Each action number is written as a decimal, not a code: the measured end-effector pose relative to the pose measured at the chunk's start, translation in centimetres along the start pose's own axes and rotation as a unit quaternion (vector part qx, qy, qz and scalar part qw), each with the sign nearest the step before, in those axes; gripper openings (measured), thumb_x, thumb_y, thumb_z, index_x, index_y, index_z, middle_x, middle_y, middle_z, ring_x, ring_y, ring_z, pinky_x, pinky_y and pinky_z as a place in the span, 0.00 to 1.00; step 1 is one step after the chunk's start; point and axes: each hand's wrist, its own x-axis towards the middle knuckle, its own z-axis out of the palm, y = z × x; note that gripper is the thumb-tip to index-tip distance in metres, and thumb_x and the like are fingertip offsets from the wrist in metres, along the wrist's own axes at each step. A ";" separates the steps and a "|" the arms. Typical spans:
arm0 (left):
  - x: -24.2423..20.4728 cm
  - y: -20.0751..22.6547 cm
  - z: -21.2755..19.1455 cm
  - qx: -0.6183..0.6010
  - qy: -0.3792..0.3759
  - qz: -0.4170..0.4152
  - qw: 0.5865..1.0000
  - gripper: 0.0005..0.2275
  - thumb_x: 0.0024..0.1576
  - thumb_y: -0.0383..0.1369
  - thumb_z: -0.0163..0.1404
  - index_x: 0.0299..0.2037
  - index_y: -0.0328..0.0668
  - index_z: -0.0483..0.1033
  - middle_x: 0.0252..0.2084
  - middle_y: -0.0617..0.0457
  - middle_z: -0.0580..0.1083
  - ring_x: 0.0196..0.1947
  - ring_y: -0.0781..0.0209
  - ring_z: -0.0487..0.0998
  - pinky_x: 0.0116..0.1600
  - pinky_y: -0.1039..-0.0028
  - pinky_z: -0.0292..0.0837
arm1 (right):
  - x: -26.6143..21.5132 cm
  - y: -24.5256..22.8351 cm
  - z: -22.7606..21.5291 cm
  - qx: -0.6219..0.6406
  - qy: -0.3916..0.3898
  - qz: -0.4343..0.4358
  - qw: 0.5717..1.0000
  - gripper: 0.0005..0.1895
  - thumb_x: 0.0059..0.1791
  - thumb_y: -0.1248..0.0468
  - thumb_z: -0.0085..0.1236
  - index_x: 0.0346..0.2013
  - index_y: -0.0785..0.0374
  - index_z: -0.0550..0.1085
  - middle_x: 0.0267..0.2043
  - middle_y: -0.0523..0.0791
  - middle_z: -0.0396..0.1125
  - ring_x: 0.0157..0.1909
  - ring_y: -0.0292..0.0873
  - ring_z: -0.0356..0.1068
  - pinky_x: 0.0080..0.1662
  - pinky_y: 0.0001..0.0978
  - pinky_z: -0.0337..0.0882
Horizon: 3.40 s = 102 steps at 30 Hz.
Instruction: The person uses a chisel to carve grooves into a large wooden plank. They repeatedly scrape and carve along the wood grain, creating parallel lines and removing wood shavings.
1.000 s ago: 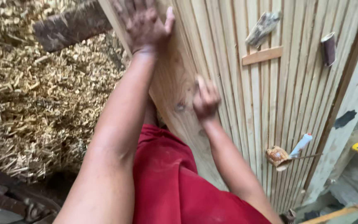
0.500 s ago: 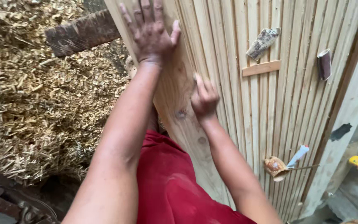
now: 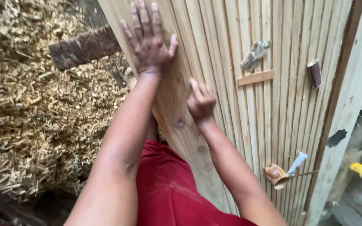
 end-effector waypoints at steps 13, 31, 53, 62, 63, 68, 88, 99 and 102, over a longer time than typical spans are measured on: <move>-1.5 -0.4 1.0 -0.003 0.031 0.009 0.999 0.39 0.63 0.56 0.45 0.80 0.46 0.47 0.81 0.40 0.42 0.81 0.41 0.39 0.78 0.37 0.27 | -2.2 -0.5 -2.1 -0.002 -0.008 -0.006 1.000 0.19 0.48 0.77 0.54 0.53 0.67 0.78 0.34 0.53 0.69 0.36 0.56 0.69 0.39 0.49 0.71; -0.5 0.5 -1.8 0.024 -0.065 -0.016 0.997 0.38 0.67 0.58 0.39 0.81 0.45 0.41 0.82 0.43 0.38 0.82 0.44 0.36 0.80 0.39 0.28 | -14.8 1.6 -4.2 -0.023 0.054 0.034 0.998 0.18 0.47 0.74 0.59 0.51 0.61 0.79 0.42 0.50 0.70 0.42 0.54 0.69 0.46 0.46 0.69; -2.1 2.0 -3.7 0.048 -0.067 -0.042 0.996 0.36 0.69 0.56 0.37 0.81 0.44 0.43 0.83 0.43 0.39 0.83 0.46 0.35 0.83 0.48 0.26 | -12.6 1.7 -2.0 0.005 0.011 0.066 0.998 0.24 0.45 0.72 0.55 0.56 0.60 0.78 0.37 0.51 0.66 0.43 0.57 0.66 0.47 0.49 0.69; -8.1 4.5 -0.9 0.162 -0.106 -0.082 0.978 0.36 0.69 0.58 0.29 0.82 0.48 0.38 0.82 0.44 0.36 0.82 0.47 0.35 0.83 0.52 0.30 | -17.2 3.2 -3.4 -0.018 -0.012 0.040 0.999 0.24 0.42 0.71 0.52 0.53 0.66 0.77 0.41 0.53 0.69 0.45 0.58 0.68 0.50 0.50 0.69; -8.8 4.3 -1.1 0.170 -0.097 -0.089 0.977 0.36 0.68 0.59 0.28 0.82 0.48 0.39 0.82 0.45 0.36 0.83 0.48 0.36 0.83 0.52 0.31 | -15.7 2.8 -1.6 -0.015 -0.048 0.078 0.996 0.22 0.42 0.72 0.55 0.51 0.64 0.79 0.34 0.51 0.67 0.39 0.56 0.67 0.45 0.51 0.68; -8.4 4.6 -1.8 0.140 -0.084 -0.082 0.983 0.36 0.66 0.59 0.27 0.81 0.51 0.39 0.82 0.46 0.37 0.82 0.49 0.36 0.83 0.51 0.31 | -13.0 2.5 -1.3 0.015 0.000 0.075 0.997 0.24 0.45 0.71 0.55 0.56 0.58 0.78 0.40 0.48 0.68 0.46 0.53 0.68 0.50 0.48 0.68; -7.9 4.3 -1.1 0.133 -0.082 -0.090 0.984 0.38 0.64 0.59 0.34 0.82 0.54 0.40 0.83 0.46 0.37 0.83 0.49 0.35 0.83 0.51 0.29 | -18.2 3.1 -7.0 0.002 -0.030 0.058 0.998 0.24 0.43 0.71 0.53 0.54 0.63 0.78 0.39 0.49 0.69 0.43 0.55 0.67 0.45 0.50 0.67; -7.3 5.3 -2.6 0.131 -0.089 -0.076 0.984 0.37 0.66 0.59 0.31 0.82 0.53 0.39 0.82 0.46 0.36 0.83 0.50 0.36 0.84 0.52 0.31 | -11.4 2.6 -3.2 0.016 0.039 0.005 0.999 0.30 0.40 0.73 0.49 0.57 0.62 0.75 0.44 0.51 0.68 0.50 0.56 0.66 0.52 0.47 0.67; -7.9 4.6 -2.4 0.145 -0.104 -0.075 0.981 0.37 0.68 0.59 0.30 0.82 0.50 0.39 0.83 0.43 0.37 0.83 0.48 0.36 0.84 0.51 0.31 | -16.8 2.7 -6.0 0.010 -0.045 0.055 0.997 0.26 0.43 0.72 0.54 0.57 0.63 0.77 0.35 0.50 0.65 0.41 0.55 0.64 0.45 0.50 0.66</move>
